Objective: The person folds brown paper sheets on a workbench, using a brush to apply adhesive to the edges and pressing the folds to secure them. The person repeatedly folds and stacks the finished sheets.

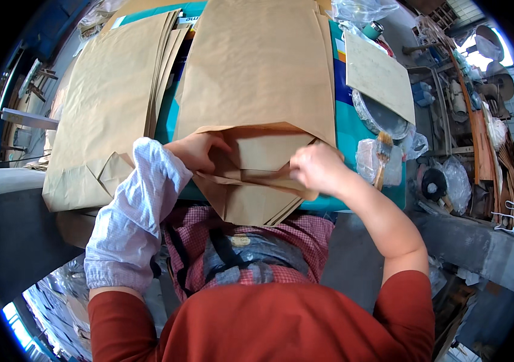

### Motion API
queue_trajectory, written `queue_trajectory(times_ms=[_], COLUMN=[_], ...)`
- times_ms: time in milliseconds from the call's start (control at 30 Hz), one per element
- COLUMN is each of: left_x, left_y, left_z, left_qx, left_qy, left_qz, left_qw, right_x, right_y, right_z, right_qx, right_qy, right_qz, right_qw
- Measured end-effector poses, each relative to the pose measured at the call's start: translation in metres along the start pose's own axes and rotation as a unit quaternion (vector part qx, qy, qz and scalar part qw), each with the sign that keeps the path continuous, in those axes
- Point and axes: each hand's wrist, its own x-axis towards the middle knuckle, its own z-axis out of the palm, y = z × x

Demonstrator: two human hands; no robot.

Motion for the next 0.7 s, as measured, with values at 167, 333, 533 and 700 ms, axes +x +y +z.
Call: queue_trajectory(times_ms=[167,333,533,700], left_x=[0.007,0.024,0.000,-0.005], left_y=[0.028,-0.004,0.023,0.056], left_z=[0.008,0.042,0.021,0.022], left_qx=[0.051,0.076,0.062,0.135], left_qy=[0.106,0.216,0.105,0.051], left_qz=[-0.141,-0.100,-0.060,-0.138], left_qw=[0.983,0.968,0.991,0.980], right_x=[0.038,-0.011,-0.152,-0.175], right_y=[0.019,-0.002,0.090,0.117], right_z=[0.026,0.014,0.007,0.013], right_qx=[-0.043,-0.020,-0.260,-0.153], right_qy=[0.065,0.301,0.205,0.354], right_qz=[0.114,-0.020,0.221,0.070], right_qw=[0.990,0.953,0.917,0.920])
